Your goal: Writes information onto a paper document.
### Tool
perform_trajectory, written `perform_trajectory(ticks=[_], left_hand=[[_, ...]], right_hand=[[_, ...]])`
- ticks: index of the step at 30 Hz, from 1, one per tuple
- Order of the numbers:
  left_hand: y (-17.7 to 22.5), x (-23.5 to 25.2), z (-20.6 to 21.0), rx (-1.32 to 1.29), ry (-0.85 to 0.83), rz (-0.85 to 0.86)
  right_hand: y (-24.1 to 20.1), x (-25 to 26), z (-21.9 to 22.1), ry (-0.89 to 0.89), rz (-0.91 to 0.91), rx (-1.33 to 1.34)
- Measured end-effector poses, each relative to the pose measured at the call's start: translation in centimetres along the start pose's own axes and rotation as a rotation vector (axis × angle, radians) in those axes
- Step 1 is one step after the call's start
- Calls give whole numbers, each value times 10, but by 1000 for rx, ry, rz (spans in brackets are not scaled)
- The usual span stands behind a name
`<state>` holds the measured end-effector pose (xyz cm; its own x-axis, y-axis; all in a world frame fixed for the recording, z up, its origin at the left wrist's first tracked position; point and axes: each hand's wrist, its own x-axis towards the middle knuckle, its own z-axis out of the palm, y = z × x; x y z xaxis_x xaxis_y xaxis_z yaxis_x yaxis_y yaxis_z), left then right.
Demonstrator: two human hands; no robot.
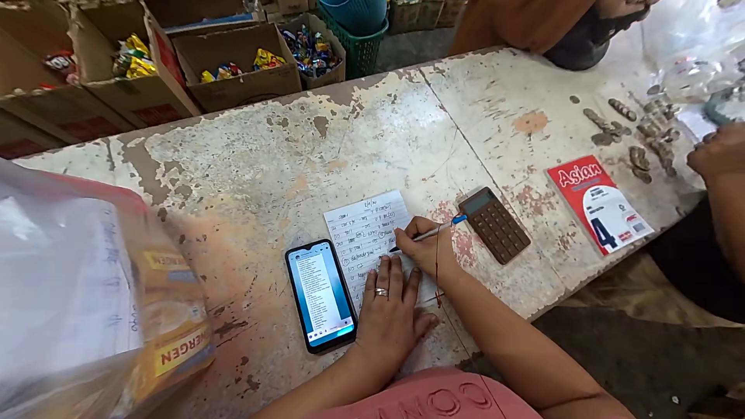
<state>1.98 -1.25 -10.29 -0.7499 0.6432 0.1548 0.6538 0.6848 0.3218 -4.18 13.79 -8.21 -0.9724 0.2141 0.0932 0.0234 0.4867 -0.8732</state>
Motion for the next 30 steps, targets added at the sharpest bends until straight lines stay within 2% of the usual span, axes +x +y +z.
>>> perform_trajectory(ticks=[9,16,30], left_hand=[[0,0,0,22,-32,-5],[0,1,-1,25,-31,-4],[0,0,0,23,-25,1]], right_hand=[[-1,2,-7,39,47,0],[1,3,-6,0,34,-3],[6,3,-7,29,-20,8]])
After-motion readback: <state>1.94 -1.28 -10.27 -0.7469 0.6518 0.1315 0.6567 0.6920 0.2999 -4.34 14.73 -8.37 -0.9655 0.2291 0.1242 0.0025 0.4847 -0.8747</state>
